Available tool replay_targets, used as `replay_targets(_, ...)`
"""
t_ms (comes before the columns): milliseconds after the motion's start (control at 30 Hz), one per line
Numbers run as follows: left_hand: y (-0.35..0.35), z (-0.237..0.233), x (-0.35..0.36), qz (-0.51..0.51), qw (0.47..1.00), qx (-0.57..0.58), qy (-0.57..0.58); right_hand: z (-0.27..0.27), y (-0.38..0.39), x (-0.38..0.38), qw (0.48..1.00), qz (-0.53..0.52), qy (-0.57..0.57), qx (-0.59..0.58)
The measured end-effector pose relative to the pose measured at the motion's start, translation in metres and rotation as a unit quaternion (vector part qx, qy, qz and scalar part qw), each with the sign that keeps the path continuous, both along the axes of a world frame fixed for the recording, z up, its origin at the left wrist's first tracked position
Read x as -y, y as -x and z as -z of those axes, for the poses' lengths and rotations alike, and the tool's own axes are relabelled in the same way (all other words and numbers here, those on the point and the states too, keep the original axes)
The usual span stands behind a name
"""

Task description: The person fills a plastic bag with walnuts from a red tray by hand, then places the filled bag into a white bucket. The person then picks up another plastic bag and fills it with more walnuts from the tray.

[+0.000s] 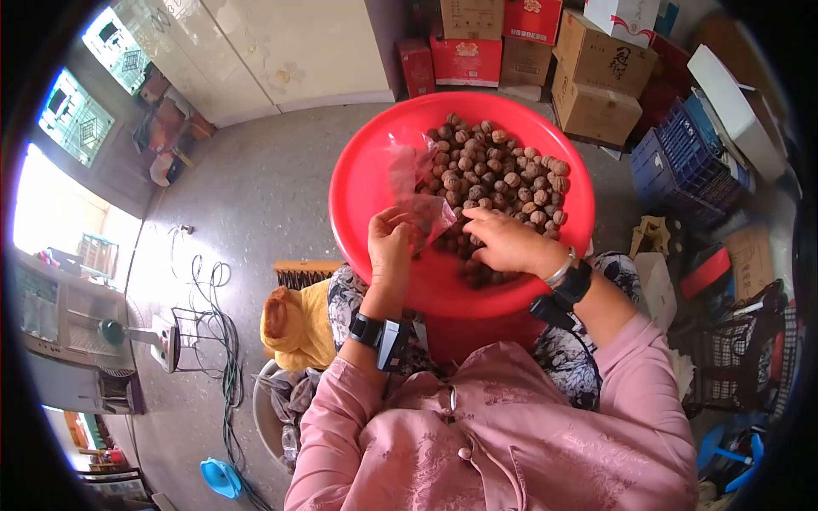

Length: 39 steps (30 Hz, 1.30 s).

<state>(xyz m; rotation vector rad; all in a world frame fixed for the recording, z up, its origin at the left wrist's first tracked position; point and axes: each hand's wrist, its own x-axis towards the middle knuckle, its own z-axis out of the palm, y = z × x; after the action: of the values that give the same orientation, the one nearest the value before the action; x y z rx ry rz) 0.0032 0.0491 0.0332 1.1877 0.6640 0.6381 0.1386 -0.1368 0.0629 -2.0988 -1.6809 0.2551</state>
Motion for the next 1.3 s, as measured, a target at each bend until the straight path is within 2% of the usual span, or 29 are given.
replay_targets(133,-0.001,-0.005,0.003,-0.017,1.000,0.003,0.022,0.022,-0.009,-0.021,0.993,-0.045,0.091,0.055)
replay_targets(167,-0.001,-0.006,0.003,-0.025,0.999,0.003,0.031,0.028,-0.011,-0.026,0.991,-0.045,0.123,0.033)
replay_targets(367,0.001,-0.002,0.000,-0.020,0.998,0.011,0.063,0.074,-0.030,-0.049,0.992,-0.029,0.121,0.020)
replay_targets(500,0.002,-0.003,-0.001,-0.011,0.996,0.012,0.084,0.068,-0.028,-0.047,0.988,-0.038,0.130,0.075)
replay_targets(700,0.000,0.011,-0.005,-0.042,0.998,0.023,0.044,0.055,-0.025,-0.054,0.991,-0.013,0.125,-0.045)
replay_targets(733,-0.002,0.016,-0.005,-0.045,0.998,0.025,0.043,0.050,-0.026,-0.055,0.993,-0.019,0.080,-0.081)
replay_targets(800,-0.006,0.025,-0.004,-0.026,0.993,-0.032,-0.106,0.032,-0.026,-0.055,0.992,-0.027,0.035,-0.117)
replay_targets(833,-0.007,0.030,-0.005,-0.026,0.993,-0.032,-0.107,0.016,-0.025,-0.052,0.983,-0.024,0.010,-0.182)
replay_targets(867,-0.007,0.036,-0.005,0.021,0.981,-0.066,-0.182,0.005,-0.025,-0.050,0.969,-0.020,-0.015,-0.246)
replay_targets(900,-0.008,0.035,-0.002,0.069,0.959,-0.099,-0.256,0.001,-0.027,-0.048,0.967,-0.019,-0.040,-0.252)
replay_targets(933,-0.008,0.035,0.001,0.069,0.959,-0.099,-0.257,-0.004,-0.029,-0.045,0.967,-0.019,-0.041,-0.252)
replay_targets(1000,-0.007,0.031,0.006,0.111,0.834,-0.227,-0.490,-0.012,-0.032,-0.039,0.947,-0.034,-0.064,-0.313)
replay_targets(1033,-0.007,0.026,0.006,0.167,0.865,-0.252,-0.399,-0.014,-0.034,-0.037,0.923,-0.016,-0.053,-0.380)
replay_targets(1067,-0.008,0.027,0.006,0.168,0.865,-0.252,-0.400,-0.015,-0.035,-0.035,0.923,-0.015,-0.054,-0.381)
replay_targets(1133,-0.010,0.029,0.007,0.196,0.918,-0.223,-0.263,-0.019,-0.038,-0.033,0.890,0.002,-0.101,-0.445)
replay_targets(1167,-0.010,0.030,0.007,0.197,0.918,-0.224,-0.263,-0.016,-0.039,-0.033,0.874,0.003,-0.139,-0.466)
replay_targets(1233,-0.010,0.013,0.010,0.159,0.978,-0.131,-0.031,-0.011,-0.042,-0.032,0.866,0.036,-0.165,-0.470)
replay_targets(1300,-0.006,0.000,0.009,0.127,0.987,-0.093,0.005,-0.012,-0.044,-0.029,0.866,0.100,-0.178,-0.457)
